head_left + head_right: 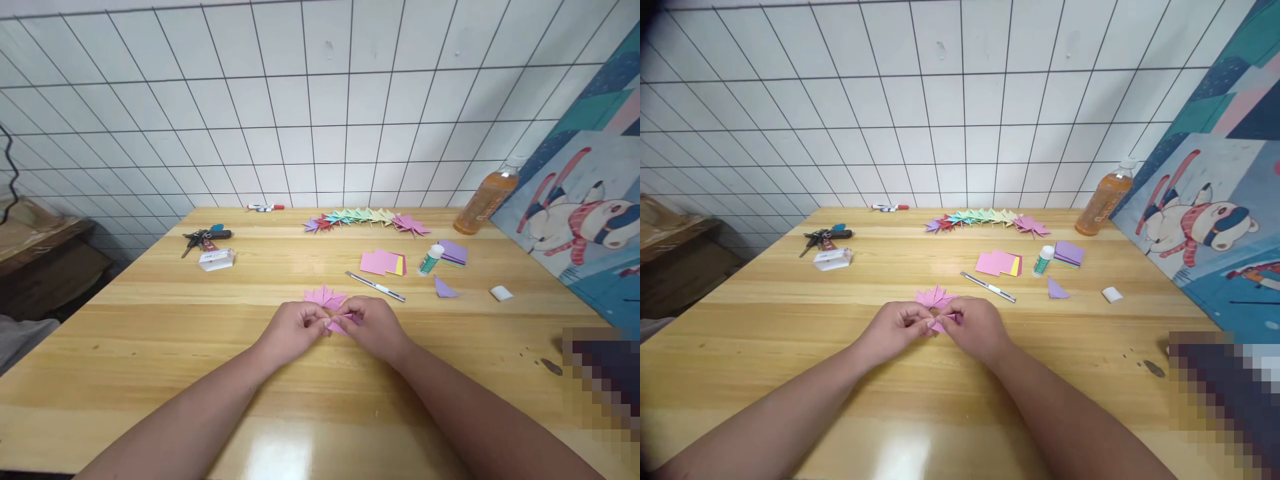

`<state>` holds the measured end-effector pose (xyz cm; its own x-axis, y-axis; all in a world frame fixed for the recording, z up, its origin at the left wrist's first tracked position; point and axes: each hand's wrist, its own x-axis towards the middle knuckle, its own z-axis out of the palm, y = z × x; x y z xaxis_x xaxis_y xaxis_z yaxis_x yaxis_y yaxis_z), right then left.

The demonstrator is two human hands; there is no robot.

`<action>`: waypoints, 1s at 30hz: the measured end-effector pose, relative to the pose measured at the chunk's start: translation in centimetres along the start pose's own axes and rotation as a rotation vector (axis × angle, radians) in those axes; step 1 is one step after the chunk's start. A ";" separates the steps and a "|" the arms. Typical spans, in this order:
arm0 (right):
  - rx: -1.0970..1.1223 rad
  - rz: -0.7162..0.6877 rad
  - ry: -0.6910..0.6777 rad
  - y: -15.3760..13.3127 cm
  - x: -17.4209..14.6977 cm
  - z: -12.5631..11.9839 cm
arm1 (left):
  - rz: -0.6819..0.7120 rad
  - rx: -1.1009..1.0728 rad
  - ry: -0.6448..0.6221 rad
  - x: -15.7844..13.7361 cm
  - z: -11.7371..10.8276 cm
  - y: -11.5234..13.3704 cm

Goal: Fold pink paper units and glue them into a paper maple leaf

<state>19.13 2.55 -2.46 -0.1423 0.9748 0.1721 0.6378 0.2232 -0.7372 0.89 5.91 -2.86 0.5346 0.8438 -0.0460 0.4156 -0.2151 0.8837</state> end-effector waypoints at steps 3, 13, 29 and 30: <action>0.028 0.024 0.001 0.6 0.1 -0.6 | 0.003 0.068 0.022 0.1 -0.5 0.1; -0.001 -0.081 0.186 0.0 0.1 -2.1 | 0.027 0.084 0.100 0.1 -0.7 0.2; 0.454 0.079 0.218 -0.8 0.3 0.9 | 0.028 -0.339 0.035 0.5 1.5 1.0; 0.482 0.097 0.198 -0.8 0.3 0.9 | 0.017 -0.291 0.039 0.4 1.5 1.0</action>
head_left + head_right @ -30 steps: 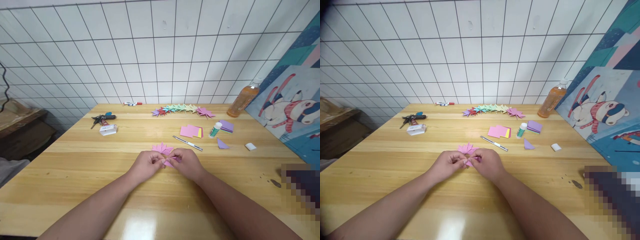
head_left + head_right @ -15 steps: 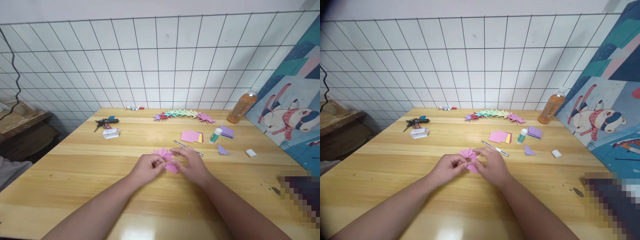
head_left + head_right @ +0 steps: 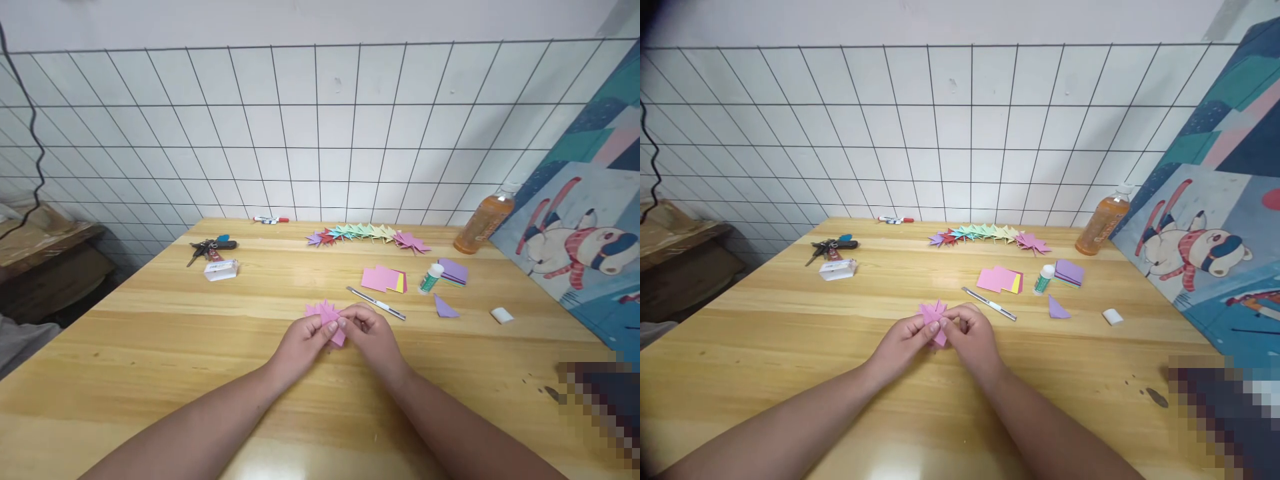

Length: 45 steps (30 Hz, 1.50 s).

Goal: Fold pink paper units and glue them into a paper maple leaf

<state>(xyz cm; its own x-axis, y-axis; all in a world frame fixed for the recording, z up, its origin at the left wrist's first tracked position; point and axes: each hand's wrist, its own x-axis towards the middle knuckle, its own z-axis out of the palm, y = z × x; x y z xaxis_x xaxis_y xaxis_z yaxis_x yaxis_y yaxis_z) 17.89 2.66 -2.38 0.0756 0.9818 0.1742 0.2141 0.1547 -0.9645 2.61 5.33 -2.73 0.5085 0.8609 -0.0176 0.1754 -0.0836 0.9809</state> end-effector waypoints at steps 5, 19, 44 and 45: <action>0.135 0.079 -0.110 -0.4 -0.1 -0.3 | 0.009 0.223 -0.122 -0.2 -0.2 -0.5; 0.114 0.187 -0.124 -0.2 0.1 -0.6 | -0.061 0.176 -0.394 -0.3 -1.3 0.1; -0.168 0.046 -0.225 0.5 0.1 -0.7 | -0.014 0.083 0.056 0.0 -0.8 -0.5; -0.172 0.044 -0.240 0.5 0.1 -0.8 | -0.028 0.085 0.041 0.0 -0.9 -0.5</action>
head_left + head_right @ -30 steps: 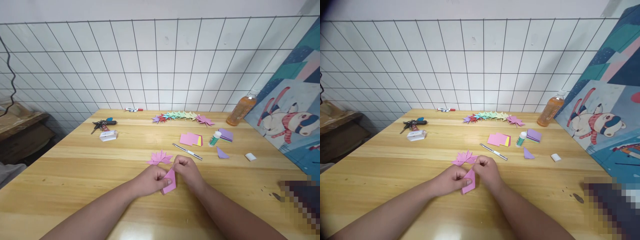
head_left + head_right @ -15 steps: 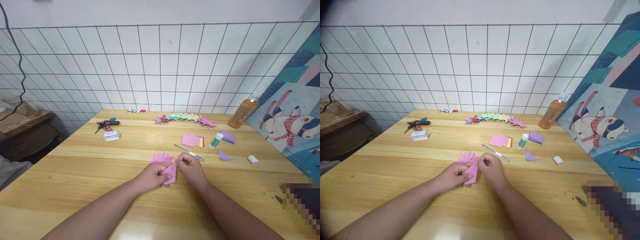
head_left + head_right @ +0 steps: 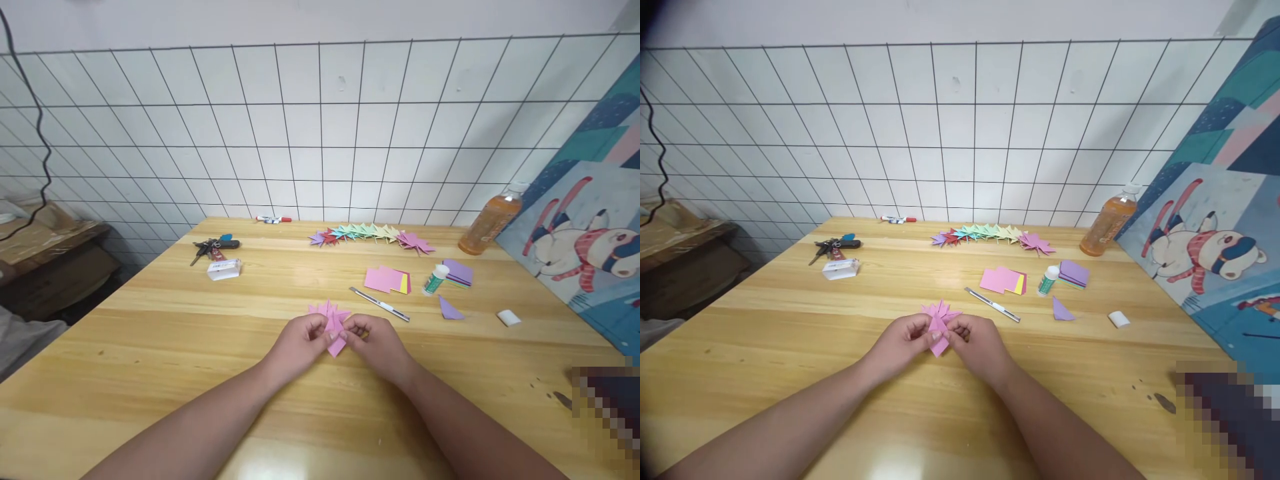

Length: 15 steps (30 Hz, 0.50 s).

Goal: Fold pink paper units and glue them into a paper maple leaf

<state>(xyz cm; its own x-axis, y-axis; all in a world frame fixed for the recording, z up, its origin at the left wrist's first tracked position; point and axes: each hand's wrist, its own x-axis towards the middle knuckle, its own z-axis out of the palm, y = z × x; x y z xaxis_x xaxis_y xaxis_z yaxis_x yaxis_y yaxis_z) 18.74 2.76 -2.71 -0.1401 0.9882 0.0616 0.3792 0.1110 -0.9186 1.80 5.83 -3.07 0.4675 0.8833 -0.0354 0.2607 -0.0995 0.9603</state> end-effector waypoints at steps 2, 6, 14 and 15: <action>-0.018 -0.016 0.007 -0.1 -0.1 -0.1 | -0.056 -0.061 -0.043 0.1 -0.3 0.0; -0.200 -0.223 0.054 -0.8 -0.6 -0.6 | -0.176 -0.355 -0.072 0.2 -0.8 0.3; -0.520 -0.610 0.142 -0.9 -0.6 -0.8 | -0.229 -0.539 -0.166 -0.1 -1.0 0.8; -0.517 -0.620 0.153 -0.7 -0.6 -0.8 | -0.238 -0.557 -0.169 -0.1 -1.0 0.8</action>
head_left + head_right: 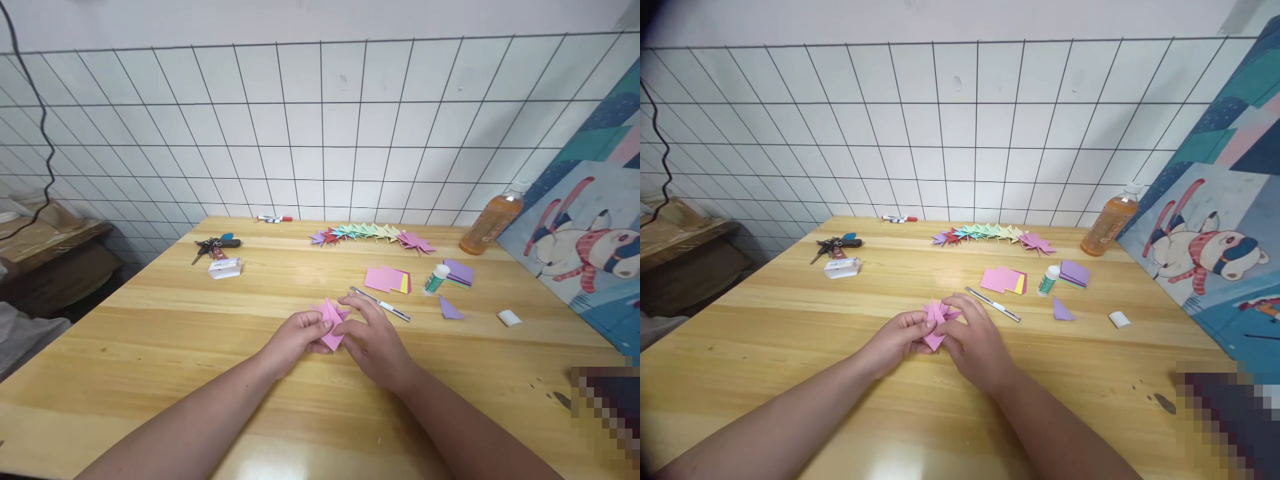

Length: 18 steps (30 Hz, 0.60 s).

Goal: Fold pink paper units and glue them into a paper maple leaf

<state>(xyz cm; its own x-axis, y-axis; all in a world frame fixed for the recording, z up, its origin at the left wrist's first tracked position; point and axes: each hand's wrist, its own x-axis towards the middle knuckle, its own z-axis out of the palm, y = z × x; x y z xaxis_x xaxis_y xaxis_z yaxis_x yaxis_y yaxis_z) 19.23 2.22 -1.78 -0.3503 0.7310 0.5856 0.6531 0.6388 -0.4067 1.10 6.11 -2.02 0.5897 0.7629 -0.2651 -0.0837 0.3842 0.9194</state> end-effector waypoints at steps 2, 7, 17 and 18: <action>0.006 -0.003 0.025 0.4 -0.1 0.1 | -0.020 -0.036 0.006 -0.1 0.0 0.0; 0.061 0.040 0.076 0.8 -0.2 0.0 | -0.032 -0.010 0.048 0.0 -0.1 -0.1; -0.017 0.021 0.014 0.8 -0.2 -0.2 | -0.018 0.042 0.019 -0.1 -0.1 -0.1; -0.004 0.026 0.018 0.8 -0.2 -0.2 | -0.010 0.040 -0.002 -0.1 -0.1 -0.1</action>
<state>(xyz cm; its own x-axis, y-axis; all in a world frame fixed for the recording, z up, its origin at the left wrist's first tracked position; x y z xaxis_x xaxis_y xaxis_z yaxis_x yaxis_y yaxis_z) 19.96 2.58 -2.10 -0.3210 0.7426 0.5878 0.6643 0.6189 -0.4191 0.95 6.06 -2.09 0.5919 0.7580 -0.2739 -0.0457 0.3709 0.9276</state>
